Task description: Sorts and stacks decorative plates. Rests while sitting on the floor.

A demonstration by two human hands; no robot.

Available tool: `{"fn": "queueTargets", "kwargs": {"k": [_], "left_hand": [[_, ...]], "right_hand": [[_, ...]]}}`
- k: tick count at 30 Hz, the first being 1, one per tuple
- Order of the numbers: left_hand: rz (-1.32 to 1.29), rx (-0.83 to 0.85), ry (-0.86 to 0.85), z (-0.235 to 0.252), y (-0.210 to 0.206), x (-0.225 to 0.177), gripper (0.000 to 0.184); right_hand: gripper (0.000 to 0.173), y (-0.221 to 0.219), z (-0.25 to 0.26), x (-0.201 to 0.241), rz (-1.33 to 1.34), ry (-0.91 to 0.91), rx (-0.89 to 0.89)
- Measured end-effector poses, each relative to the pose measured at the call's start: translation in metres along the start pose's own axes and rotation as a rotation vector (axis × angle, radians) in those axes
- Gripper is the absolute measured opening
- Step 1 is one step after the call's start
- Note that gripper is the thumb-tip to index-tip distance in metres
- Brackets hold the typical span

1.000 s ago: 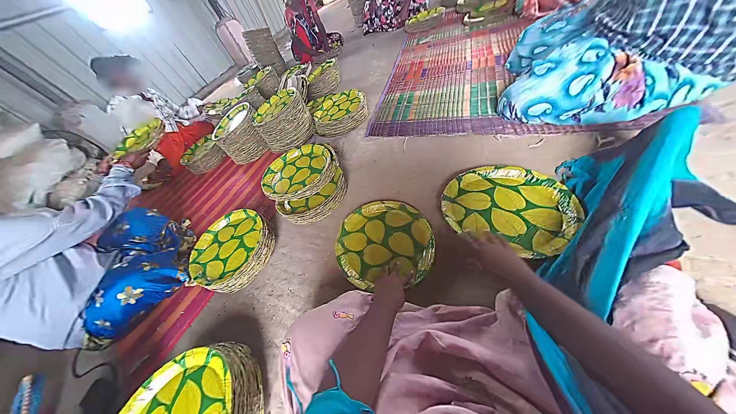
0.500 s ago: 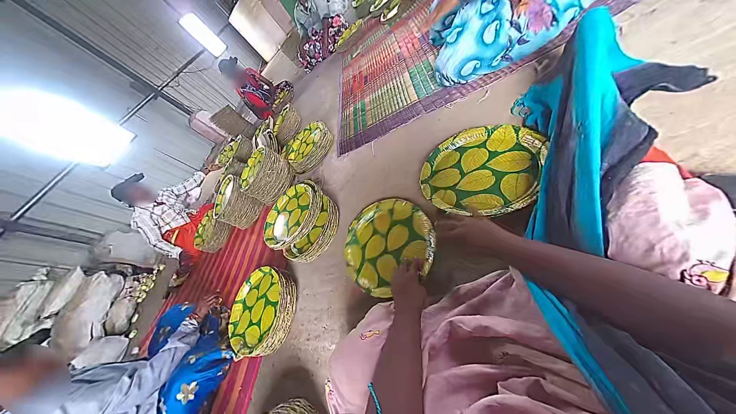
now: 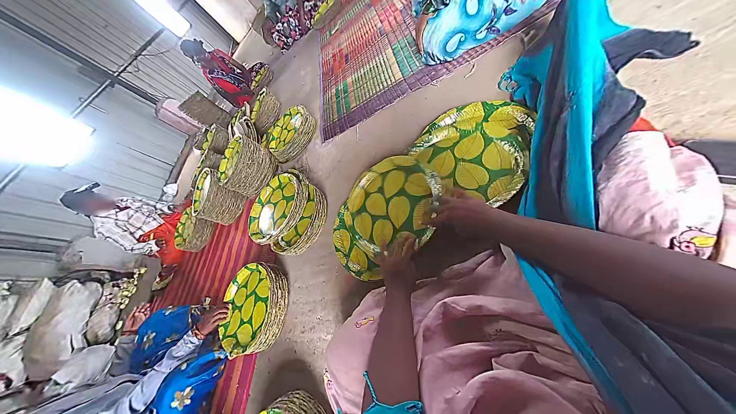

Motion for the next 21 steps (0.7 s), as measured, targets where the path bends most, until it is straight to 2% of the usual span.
{"fn": "queueTargets", "kwargs": {"k": [1,3,5,7,8,10,12,13,14,15,16,17,18,19,21], "left_hand": [[-0.020,0.196,0.093,0.001,-0.006,0.005,0.044],[-0.059,0.373,0.258,0.003,-0.009,0.012,0.045],[-0.046,0.432,0.374,0.003,-0.006,0.016,0.043],[-0.054,0.424,0.440,0.001,-0.005,0.021,0.044],[-0.065,0.349,0.438,0.000,-0.005,0.022,0.050],[-0.062,0.001,0.298,-0.004,-0.002,0.017,0.071],[0.049,-0.427,0.033,0.000,0.008,0.005,0.083],[0.109,-0.529,-0.056,0.001,0.013,-0.002,0.082],[0.151,-0.525,-0.091,0.002,0.014,-0.006,0.080],[0.158,-0.398,-0.059,0.001,0.011,-0.007,0.077],[0.129,-0.152,0.039,-0.001,0.004,-0.004,0.072],[0.082,0.144,0.174,0.000,-0.004,0.003,0.065],[0.032,0.360,0.279,0.002,-0.012,0.012,0.065],[-0.006,0.458,0.340,0.003,-0.017,0.020,0.066],[-0.025,0.489,0.379,0.004,-0.015,0.025,0.064]], "right_hand": [[0.073,-0.004,0.000,-0.009,0.009,-0.135,-0.008],[0.081,-0.010,-0.003,-0.031,0.066,-0.420,0.037],[0.074,-0.019,-0.010,-0.053,0.056,-0.597,0.108],[0.061,-0.015,-0.013,-0.061,0.004,-0.673,0.192],[0.059,-0.010,-0.014,-0.060,-0.018,-0.679,0.207],[0.060,-0.003,-0.014,-0.051,-0.001,-0.584,0.154],[0.055,-0.005,-0.010,-0.038,0.018,-0.296,0.031],[0.054,-0.006,-0.007,-0.032,0.036,-0.136,0.013],[0.058,-0.005,-0.004,-0.027,0.038,-0.041,0.079],[0.061,-0.004,-0.002,-0.025,0.021,-0.031,0.116],[0.061,-0.003,-0.003,-0.027,0.014,-0.099,0.118],[0.061,-0.003,-0.006,-0.034,0.026,-0.227,0.143],[0.061,-0.005,-0.010,-0.045,0.042,-0.374,0.187],[0.061,-0.009,-0.016,-0.058,0.041,-0.501,0.207],[0.052,-0.012,-0.024,-0.073,-0.007,-0.641,0.225]]}}
Point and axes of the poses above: each hand's wrist, its own z-axis towards the middle knuckle, its own y-axis out of the back of the hand, x = y × z, the point moved 4 cm from there along z, towards the middle knuckle, and after that the axes turned 4 degrees about -z, right-handed, at the moved point
